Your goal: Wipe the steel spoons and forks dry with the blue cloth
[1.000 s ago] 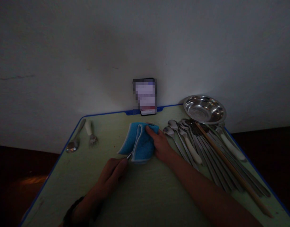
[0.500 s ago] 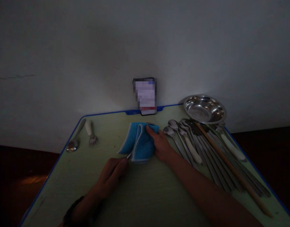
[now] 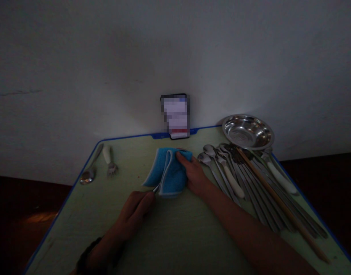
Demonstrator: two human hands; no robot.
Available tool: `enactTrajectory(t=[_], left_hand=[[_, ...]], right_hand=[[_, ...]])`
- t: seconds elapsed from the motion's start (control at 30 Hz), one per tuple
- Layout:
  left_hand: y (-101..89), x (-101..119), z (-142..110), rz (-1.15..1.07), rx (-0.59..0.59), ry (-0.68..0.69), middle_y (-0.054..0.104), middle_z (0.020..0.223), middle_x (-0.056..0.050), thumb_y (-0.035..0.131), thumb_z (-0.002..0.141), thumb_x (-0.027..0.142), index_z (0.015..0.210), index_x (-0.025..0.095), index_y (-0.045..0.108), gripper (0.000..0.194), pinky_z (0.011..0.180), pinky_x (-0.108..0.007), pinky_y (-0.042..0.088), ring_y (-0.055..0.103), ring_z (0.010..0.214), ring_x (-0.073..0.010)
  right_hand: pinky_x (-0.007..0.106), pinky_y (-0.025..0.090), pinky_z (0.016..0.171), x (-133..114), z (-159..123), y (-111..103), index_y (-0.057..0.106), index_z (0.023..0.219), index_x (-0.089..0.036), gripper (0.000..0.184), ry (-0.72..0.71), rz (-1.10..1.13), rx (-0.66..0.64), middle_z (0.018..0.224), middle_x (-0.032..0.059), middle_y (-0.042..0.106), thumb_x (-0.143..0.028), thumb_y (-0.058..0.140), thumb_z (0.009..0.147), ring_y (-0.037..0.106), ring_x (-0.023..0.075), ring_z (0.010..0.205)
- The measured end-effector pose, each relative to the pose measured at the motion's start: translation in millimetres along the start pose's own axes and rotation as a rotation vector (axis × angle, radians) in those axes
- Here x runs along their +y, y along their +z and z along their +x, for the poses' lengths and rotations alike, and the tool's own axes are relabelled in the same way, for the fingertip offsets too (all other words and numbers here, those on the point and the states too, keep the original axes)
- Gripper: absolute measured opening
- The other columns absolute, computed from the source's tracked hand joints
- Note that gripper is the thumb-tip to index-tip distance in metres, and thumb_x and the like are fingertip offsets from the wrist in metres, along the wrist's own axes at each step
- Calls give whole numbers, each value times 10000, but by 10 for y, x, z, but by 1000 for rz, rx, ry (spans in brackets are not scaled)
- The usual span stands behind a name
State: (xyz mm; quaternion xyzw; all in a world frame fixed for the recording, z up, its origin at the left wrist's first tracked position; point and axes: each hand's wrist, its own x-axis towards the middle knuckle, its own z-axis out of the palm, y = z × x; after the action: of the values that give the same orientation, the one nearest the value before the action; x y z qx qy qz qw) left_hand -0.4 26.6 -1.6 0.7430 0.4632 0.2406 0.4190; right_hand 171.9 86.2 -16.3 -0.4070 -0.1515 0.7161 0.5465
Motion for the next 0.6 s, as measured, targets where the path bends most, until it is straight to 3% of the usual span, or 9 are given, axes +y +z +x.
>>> enactTrajectory(t=[0.17,0.37,0.6], left_hand=[[6,-14,-5,2,9,-12,358,496,53,304,914,272,568,169,397,373,512,-231,291,380,467,-80],[9,-24,-20,-20,-9,-40,335,495,56,300,920,301,563,179,361,382,486,-228,280,352,454,-77],[0,-22,-8,-7,-8,-21,356,483,50,296,917,300,546,176,376,399,493,-232,289,369,457,-82]], right_hand=[[349,499,779,22,16,-6,645,791,-243,209,11,-4,10,738,-23,701,-403,687,663,646,191,831],[374,486,802,30,18,6,640,869,-259,290,2,-27,20,800,-6,706,-490,627,694,635,206,888],[334,511,723,-8,-19,-8,626,849,-239,274,0,-91,8,736,-33,696,-293,729,601,651,182,742]])
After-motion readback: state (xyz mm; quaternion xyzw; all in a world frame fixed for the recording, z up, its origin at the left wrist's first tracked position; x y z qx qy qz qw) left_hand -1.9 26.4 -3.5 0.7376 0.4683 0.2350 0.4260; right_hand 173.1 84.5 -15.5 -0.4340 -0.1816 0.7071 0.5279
